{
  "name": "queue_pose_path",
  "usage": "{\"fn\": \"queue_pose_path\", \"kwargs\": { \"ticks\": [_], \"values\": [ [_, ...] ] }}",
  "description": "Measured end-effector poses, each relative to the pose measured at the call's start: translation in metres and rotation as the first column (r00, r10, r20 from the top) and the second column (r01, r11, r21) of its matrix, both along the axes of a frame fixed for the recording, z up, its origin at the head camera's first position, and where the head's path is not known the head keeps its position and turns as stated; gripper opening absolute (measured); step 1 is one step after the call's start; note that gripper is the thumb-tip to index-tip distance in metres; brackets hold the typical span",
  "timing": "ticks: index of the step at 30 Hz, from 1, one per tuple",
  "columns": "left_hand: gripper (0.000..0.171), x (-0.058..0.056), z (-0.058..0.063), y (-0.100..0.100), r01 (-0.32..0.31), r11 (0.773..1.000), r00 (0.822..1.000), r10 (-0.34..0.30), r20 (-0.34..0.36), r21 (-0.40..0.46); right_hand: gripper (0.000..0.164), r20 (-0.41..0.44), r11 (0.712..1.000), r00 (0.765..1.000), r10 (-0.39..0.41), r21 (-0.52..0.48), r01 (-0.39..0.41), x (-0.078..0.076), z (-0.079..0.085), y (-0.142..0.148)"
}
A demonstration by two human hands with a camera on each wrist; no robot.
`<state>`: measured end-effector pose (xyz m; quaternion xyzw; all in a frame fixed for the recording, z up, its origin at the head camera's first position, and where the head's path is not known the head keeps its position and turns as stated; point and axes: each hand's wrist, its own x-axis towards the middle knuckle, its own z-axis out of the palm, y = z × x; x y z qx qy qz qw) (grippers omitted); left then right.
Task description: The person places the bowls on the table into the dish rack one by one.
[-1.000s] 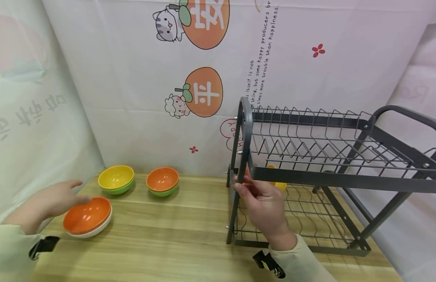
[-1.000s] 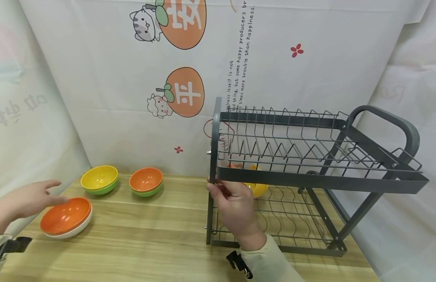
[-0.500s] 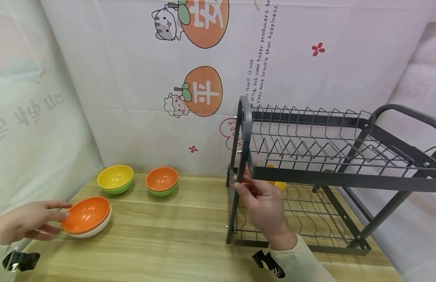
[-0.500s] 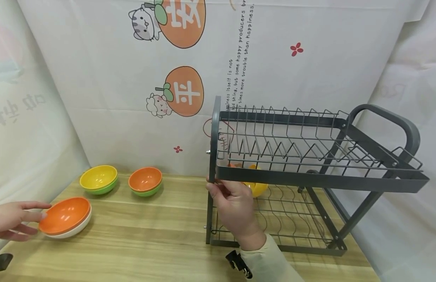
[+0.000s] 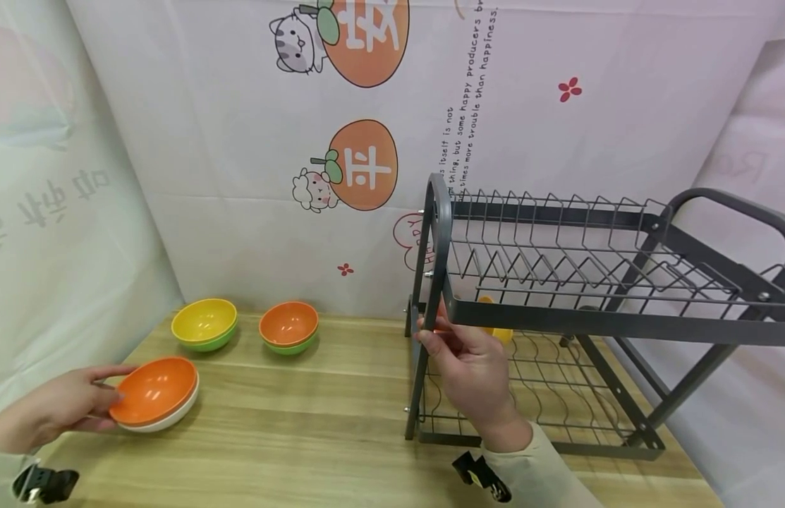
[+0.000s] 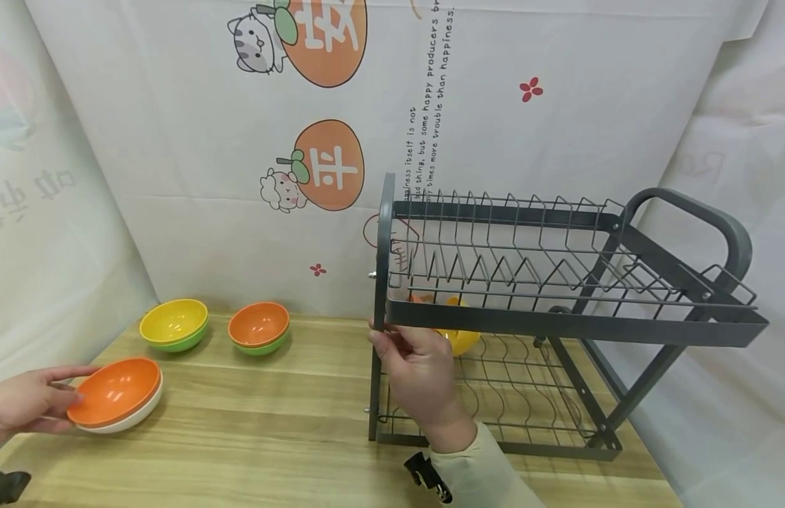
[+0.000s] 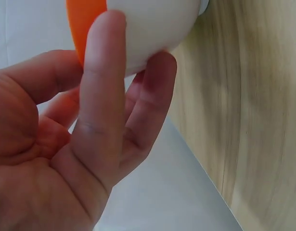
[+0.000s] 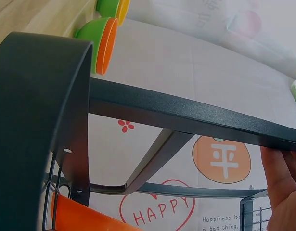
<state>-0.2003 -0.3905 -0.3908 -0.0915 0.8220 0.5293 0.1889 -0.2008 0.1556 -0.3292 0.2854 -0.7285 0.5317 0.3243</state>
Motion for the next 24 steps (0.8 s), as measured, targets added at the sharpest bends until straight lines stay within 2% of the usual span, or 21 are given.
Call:
{"fn": "queue_pose_path", "kwargs": {
  "ticks": [8, 11, 13, 17, 24],
  "values": [
    [0.061, -0.0061, 0.0003, 0.0065, -0.044, 0.996, 0.999, 0.044, -0.003, -0.08, 0.02, 0.012, 1.0, 1.0, 0.016, -0.011, -0.015, 0.0001, -0.0001, 0.0002],
    [0.059, -0.0073, 0.001, 0.0083, -0.021, 0.993, 1.0, 0.019, -0.023, -0.118, 0.021, 0.013, 1.0, 1.0, 0.001, 0.002, -0.001, 0.0003, -0.0008, 0.0004],
    [0.063, -0.008, 0.0018, 0.009, -0.011, 0.991, 1.0, 0.008, -0.021, -0.13, 0.021, 0.017, 1.0, 1.0, -0.018, 0.014, 0.018, 0.0008, -0.0007, 0.0003],
    [0.071, -0.0068, 0.0036, 0.0069, 0.025, 0.994, 0.999, -0.028, -0.025, -0.106, 0.021, 0.028, 0.999, 0.999, -0.036, 0.023, 0.035, 0.0021, -0.0008, 0.0001],
    [0.06, -0.0018, 0.0056, 0.0061, 0.034, 0.996, 0.999, -0.037, -0.04, -0.078, 0.022, 0.024, 0.999, 0.999, -0.038, 0.028, 0.037, 0.0009, -0.0009, 0.001]
  ]
}}
